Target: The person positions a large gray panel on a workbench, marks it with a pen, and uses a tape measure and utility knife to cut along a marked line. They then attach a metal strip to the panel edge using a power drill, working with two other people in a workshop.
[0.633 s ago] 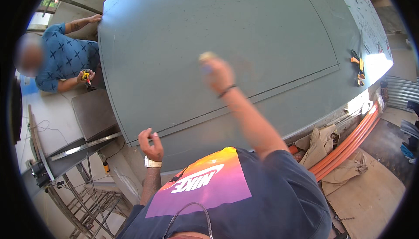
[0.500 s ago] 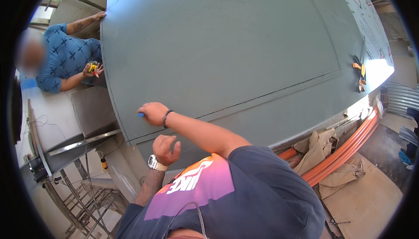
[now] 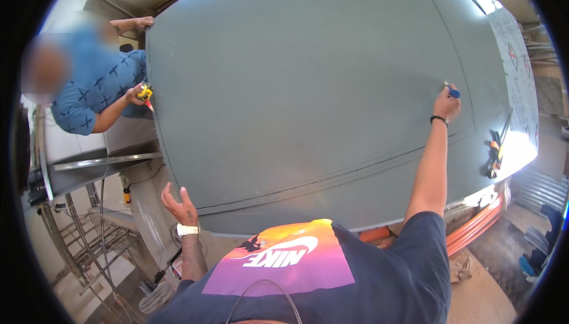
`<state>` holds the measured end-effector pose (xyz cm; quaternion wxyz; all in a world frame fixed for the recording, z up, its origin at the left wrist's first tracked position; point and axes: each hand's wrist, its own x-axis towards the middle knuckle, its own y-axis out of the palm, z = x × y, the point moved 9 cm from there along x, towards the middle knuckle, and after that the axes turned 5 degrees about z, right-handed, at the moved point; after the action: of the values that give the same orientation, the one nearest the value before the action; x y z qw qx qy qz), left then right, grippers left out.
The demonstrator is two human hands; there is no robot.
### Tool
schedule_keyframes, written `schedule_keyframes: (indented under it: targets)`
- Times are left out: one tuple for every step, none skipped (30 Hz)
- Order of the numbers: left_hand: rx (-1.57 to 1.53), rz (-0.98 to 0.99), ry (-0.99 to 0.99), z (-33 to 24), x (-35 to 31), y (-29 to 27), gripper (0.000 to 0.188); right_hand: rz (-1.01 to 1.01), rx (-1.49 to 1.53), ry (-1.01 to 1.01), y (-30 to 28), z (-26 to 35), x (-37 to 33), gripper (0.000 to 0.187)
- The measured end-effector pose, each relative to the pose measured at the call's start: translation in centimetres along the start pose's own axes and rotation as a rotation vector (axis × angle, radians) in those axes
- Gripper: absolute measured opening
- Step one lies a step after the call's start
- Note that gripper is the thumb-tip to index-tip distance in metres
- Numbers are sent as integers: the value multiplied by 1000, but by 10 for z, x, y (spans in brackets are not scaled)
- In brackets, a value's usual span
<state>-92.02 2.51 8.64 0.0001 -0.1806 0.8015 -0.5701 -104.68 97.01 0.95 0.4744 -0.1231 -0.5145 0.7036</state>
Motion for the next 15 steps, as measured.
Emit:
schedule_keyframes:
  targets:
    - [-8,-24,-127,15,12,5,49,10,164,-152,23,47,-24,20]
    - [-18,-43,-253,34,14,8,53,65,307,-239,39,96,-63,17]
    - [-5,-52,-309,46,13,11,55,118,351,-386,50,160,-113,18]
    - [4,-63,-361,59,12,16,56,216,445,-492,60,230,-184,20]
    - [7,-73,-403,75,8,23,58,363,658,-624,58,301,-263,22]
    - [3,-81,-398,84,5,29,59,606,800,-729,48,367,-348,24]
    - [-54,-52,-473,104,-6,38,59,890,932,-877,24,425,-439,27]
    - [-111,-46,-522,122,-17,44,60,1123,1000,-1008,-12,465,-517,29]
    - [-168,-24,-612,148,-28,51,60,1266,1047,-1138,-53,490,-581,31]
    - [-507,12,-547,156,-33,64,60,1293,1129,-1272,-97,503,-620,34]
    - [-841,98,-583,169,-44,75,61,1347,1105,-1345,-125,504,-646,39]
    - [-919,11,-499,173,-59,67,63,1362,1238,-1428,-158,500,-658,44]
    - [-811,70,-488,183,-64,64,64,1424,1135,-1443,-162,494,-665,41]
    - [-710,136,-535,191,-73,64,64,1443,1119,-1449,-170,482,-661,38]
    - [-622,206,-651,200,-85,69,65,1450,1125,-1451,-174,467,-652,35]
